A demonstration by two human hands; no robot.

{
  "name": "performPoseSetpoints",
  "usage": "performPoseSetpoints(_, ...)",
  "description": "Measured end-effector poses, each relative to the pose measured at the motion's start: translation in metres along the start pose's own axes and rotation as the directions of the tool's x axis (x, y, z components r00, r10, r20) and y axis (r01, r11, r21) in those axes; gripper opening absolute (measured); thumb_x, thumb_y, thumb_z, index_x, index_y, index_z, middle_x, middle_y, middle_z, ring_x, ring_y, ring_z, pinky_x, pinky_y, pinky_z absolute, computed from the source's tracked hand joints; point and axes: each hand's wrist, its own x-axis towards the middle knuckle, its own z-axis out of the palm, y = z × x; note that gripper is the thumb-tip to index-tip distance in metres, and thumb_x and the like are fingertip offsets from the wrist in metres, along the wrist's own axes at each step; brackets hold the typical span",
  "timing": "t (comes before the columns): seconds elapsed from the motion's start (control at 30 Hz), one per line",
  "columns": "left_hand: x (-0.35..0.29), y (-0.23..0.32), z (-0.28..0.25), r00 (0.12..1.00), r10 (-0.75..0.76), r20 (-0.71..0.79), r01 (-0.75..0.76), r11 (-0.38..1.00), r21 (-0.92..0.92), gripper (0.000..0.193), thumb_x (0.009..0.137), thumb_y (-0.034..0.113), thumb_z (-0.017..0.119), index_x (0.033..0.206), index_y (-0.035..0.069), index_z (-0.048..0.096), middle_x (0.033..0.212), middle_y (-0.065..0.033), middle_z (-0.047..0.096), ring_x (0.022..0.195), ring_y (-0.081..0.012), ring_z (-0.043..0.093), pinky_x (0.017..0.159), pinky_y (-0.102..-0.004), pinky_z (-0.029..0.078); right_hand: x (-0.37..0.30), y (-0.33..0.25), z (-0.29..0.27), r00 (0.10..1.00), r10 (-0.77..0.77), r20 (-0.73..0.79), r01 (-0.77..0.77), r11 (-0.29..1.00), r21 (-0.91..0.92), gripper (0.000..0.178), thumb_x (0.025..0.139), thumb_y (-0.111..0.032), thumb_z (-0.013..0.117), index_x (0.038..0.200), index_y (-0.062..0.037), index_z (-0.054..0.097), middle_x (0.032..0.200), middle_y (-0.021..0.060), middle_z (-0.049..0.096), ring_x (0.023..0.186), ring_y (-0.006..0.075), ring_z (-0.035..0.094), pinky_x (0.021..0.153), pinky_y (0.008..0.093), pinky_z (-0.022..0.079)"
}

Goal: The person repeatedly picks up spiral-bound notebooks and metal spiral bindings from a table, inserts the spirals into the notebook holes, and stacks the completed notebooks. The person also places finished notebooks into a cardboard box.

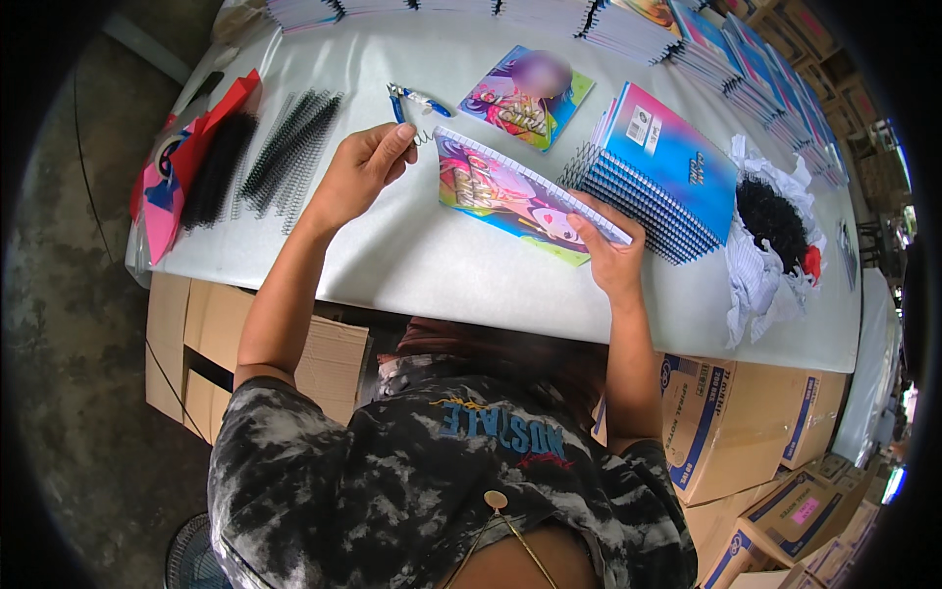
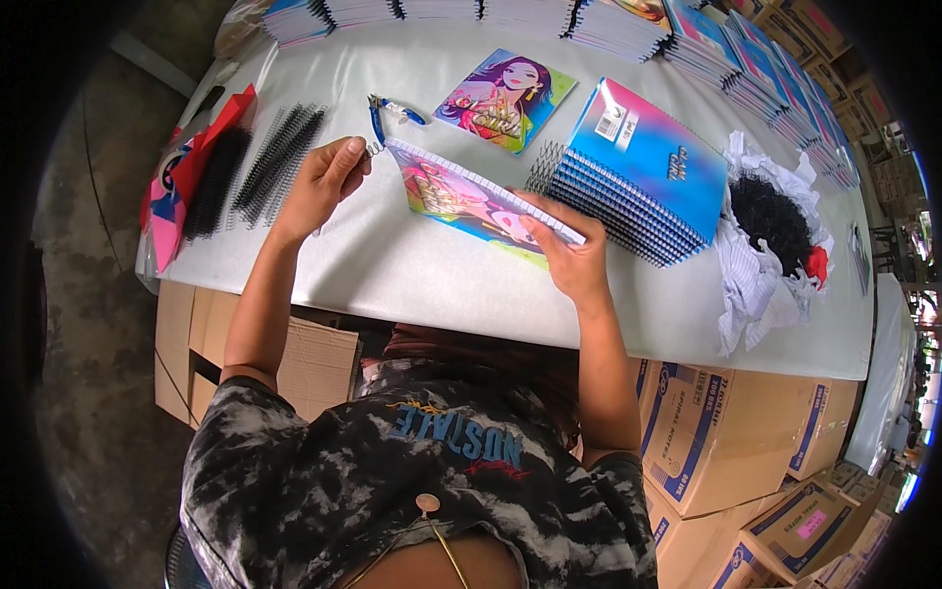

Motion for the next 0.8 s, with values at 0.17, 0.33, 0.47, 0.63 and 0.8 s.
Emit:
performPoseSetpoints(0.17,0.002,0.013,-0.003,0.989,-0.140,0.050,0.143,0.987,-0.071,0.039,0.093,0.036,0.046,0.072,0.004,0.055,0.054,0.0039,0.043,0.050,-0.0035,0.036,0.046,-0.0187,0.028,0.000,0.000,0.000,0.998,-0.036,0.041,0.037,0.999,-0.012,0.024,0.082,0.002,0.059,0.106,0.0038,0.061,0.099,0.0117,0.065,0.087,0.0118,0.060,0.080,0.0231,0.047)
performPoseSetpoints(0.33,0.013,0.021,-0.011,0.993,0.104,0.058,-0.105,0.994,0.018,0.019,0.087,0.024,0.058,0.085,0.006,0.057,0.071,0.0004,0.055,0.063,-0.0075,0.046,0.055,-0.0200,0.037,-0.002,0.000,-0.005,0.997,-0.054,0.062,0.057,0.997,-0.043,0.024,0.081,0.002,0.060,0.105,0.0035,0.061,0.098,0.0121,0.066,0.086,0.0117,0.060,0.079,0.0231,0.047)
performPoseSetpoints(0.47,0.014,0.036,-0.012,0.808,0.562,0.178,-0.546,0.599,0.587,0.035,0.078,0.019,0.066,0.108,0.004,0.056,0.095,-0.0056,0.062,0.086,-0.0229,0.056,0.079,-0.0351,0.043,-0.005,-0.004,0.000,1.000,0.022,0.015,-0.023,0.999,0.031,0.024,0.081,0.000,0.061,0.105,0.0032,0.062,0.097,0.0125,0.066,0.084,0.0123,0.061,0.076,0.0229,0.048)
performPoseSetpoints(0.63,0.010,0.060,-0.008,0.903,0.297,0.310,-0.415,0.419,0.807,0.036,0.073,0.022,0.069,0.104,0.007,0.058,0.113,-0.0097,0.054,0.105,-0.0274,0.048,0.087,-0.0385,0.039,-0.010,-0.005,0.005,0.998,-0.057,0.028,0.059,0.992,-0.113,0.022,0.083,-0.001,0.059,0.105,0.0018,0.062,0.097,0.0114,0.066,0.083,0.0112,0.061,0.074,0.0233,0.048)
performPoseSetpoints(0.8,0.004,0.060,0.001,0.852,0.392,0.347,-0.444,0.189,0.876,0.031,0.070,0.020,0.071,0.096,0.009,0.058,0.112,-0.0078,0.054,0.109,-0.0275,0.045,0.092,-0.0369,0.033,-0.014,-0.002,0.009,0.977,-0.207,0.045,0.212,0.953,-0.217,0.033,0.073,0.011,0.057,0.105,0.0003,0.062,0.101,0.0143,0.065,0.090,0.0222,0.065,0.077,0.0274,0.050)
